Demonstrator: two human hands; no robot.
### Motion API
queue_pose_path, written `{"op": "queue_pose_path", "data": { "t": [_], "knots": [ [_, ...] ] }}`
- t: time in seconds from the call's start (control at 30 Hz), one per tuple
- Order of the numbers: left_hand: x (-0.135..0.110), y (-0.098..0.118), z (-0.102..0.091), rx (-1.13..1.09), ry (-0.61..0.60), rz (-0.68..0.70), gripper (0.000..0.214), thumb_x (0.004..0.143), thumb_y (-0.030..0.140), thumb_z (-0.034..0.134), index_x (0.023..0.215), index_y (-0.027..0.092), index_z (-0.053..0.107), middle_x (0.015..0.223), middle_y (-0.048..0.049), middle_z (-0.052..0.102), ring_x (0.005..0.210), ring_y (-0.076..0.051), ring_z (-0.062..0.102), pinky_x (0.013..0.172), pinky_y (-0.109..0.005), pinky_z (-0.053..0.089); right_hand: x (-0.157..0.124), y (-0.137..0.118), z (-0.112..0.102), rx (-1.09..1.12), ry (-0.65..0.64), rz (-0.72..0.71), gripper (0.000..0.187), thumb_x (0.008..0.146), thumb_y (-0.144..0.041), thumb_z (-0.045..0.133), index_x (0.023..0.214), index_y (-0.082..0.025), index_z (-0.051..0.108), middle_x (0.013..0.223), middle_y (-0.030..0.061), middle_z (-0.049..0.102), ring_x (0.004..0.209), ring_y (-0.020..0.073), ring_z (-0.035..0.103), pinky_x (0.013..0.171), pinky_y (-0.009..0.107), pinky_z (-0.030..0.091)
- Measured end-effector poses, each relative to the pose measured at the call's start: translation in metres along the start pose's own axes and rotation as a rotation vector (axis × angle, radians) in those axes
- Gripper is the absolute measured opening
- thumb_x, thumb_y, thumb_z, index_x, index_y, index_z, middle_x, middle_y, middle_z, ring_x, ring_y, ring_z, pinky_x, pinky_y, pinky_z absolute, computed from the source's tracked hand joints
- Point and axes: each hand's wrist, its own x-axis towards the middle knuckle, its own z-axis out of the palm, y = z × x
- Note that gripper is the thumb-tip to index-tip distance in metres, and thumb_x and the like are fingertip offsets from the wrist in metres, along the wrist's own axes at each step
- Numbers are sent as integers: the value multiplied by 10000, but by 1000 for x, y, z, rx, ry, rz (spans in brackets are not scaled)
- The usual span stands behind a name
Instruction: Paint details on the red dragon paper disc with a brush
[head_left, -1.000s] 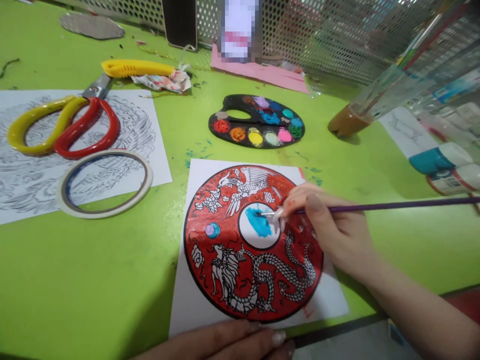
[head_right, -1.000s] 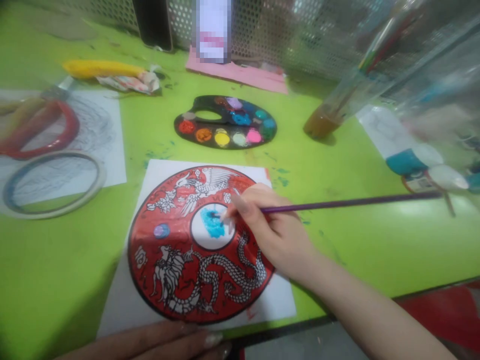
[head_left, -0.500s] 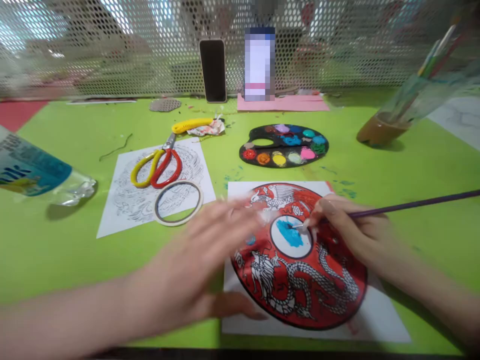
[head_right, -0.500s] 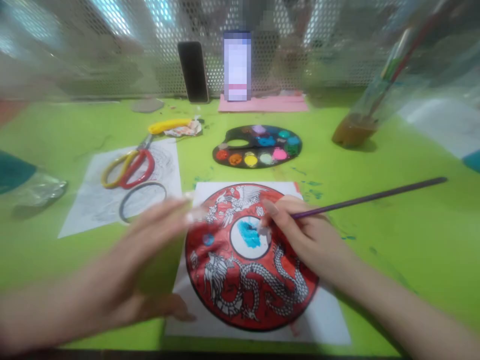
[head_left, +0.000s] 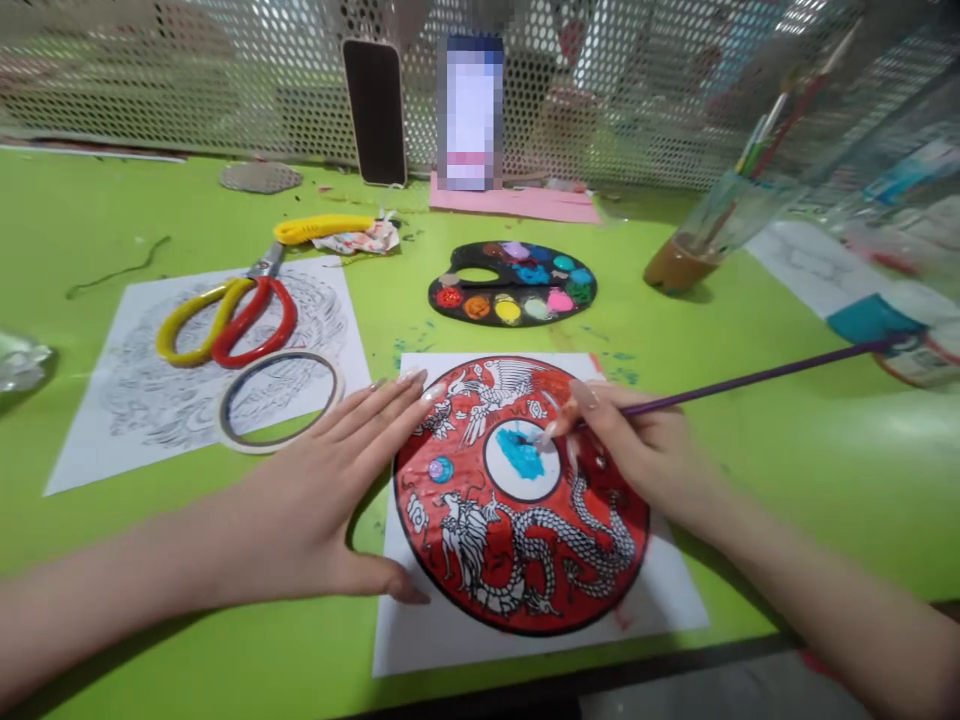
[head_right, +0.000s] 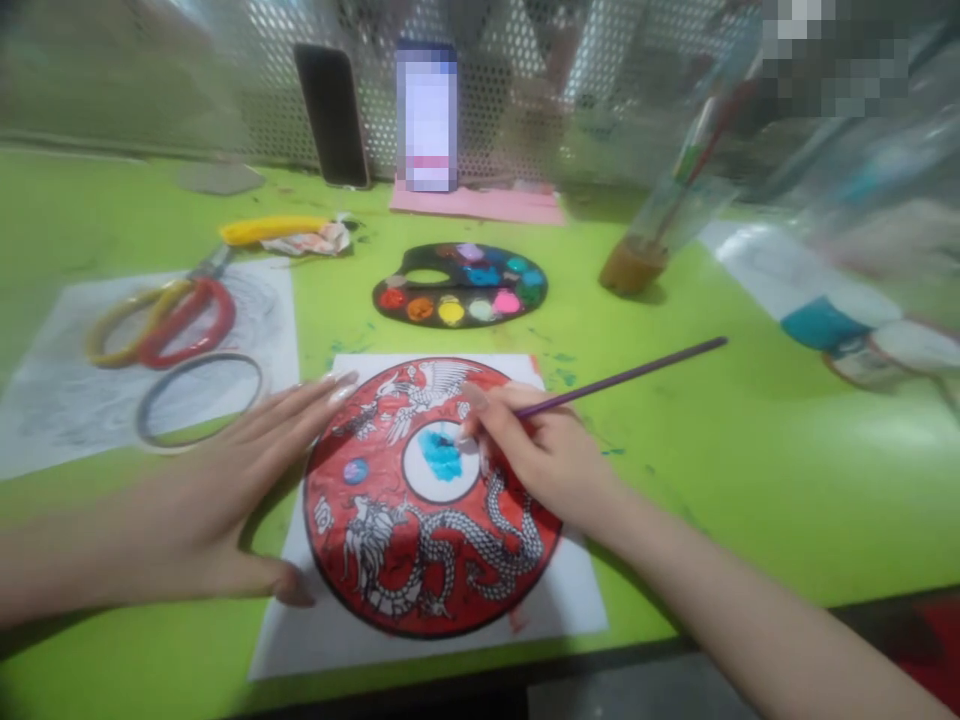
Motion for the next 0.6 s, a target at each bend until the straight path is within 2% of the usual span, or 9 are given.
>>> {"op": "queue_pose_path", "data": {
  "t": [0.17,0.3,0.47,0.6],
  "knots": [
    [1,1,-3,71,-12,54,1145,768,832,480,1566,148,25,1619,-163,167,1443,-391,302,1142,-534,359,-3,4,-2,173,-27,83,481,972,-560,459,771,-213,725,622,10,664,567,113,626,528,228,492],
    [4,2,-7,109,-23,39,1099,804,831,416,1564,145,15,1617,-170,172,1432,-385,328,1119,-534,391,-2,1,-2,347,-17,113,459,957,-569,488,807,-208,731,644,8,680,548,90,624,528,191,511],
    [3,3,-10,137,-44,57,1100,811,806,452,1562,118,38,1613,-173,189,1436,-380,323,1110,-512,411,-3,1,-2,310,-16,132,423,949,-544,526,803,-199,722,631,13,679,519,85,613,485,182,495],
    [3,2,-9,138,-45,58,1122,797,809,468,1563,125,16,1609,-173,198,1433,-379,330,1112,-521,409,-5,4,-2,296,67,130,432,961,-541,501,769,-215,710,588,-4,654,472,82,591,446,184,478]
  ]
}}
